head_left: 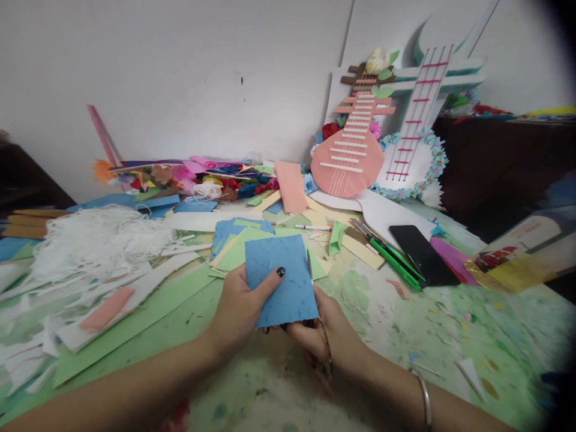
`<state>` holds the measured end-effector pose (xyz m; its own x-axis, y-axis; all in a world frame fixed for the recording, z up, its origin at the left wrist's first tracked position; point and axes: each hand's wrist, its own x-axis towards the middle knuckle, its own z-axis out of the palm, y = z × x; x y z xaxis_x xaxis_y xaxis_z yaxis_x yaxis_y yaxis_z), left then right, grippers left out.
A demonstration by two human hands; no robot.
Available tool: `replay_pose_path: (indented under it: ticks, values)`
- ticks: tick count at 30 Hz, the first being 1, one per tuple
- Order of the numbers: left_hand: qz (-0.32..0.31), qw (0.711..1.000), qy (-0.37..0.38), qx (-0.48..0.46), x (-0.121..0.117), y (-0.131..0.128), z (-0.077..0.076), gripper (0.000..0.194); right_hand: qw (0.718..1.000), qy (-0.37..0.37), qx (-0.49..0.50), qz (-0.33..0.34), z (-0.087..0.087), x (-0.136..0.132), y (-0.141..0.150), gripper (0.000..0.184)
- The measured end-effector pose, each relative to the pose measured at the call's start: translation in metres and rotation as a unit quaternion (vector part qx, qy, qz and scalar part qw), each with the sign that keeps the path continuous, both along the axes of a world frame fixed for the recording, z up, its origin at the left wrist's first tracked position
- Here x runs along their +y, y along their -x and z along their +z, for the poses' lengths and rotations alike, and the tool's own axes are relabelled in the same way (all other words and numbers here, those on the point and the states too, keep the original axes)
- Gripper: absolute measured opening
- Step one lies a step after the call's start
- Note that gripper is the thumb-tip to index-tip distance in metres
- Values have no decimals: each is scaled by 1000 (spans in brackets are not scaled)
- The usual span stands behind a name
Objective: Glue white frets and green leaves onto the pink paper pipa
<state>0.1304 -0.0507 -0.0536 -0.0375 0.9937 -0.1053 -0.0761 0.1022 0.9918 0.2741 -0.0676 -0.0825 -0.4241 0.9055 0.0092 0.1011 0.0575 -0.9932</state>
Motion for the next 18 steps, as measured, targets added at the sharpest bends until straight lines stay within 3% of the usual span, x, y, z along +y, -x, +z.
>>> replay_pose_path:
  ticks: [9, 15, 18]
  values:
    - [-8, 1000, 9, 13, -4, -1, 0, 25, 998, 61, -11, -10, -5, -1, -4, 31]
    - [-11, 1000, 19, 17, -5, -3, 3, 27, 994, 59, -45, -74, -22, 3, 1, 46]
    - [-13, 999, 25, 21, -6, -4, 4, 28, 995, 69, -33, -66, -27, 2, 2, 49]
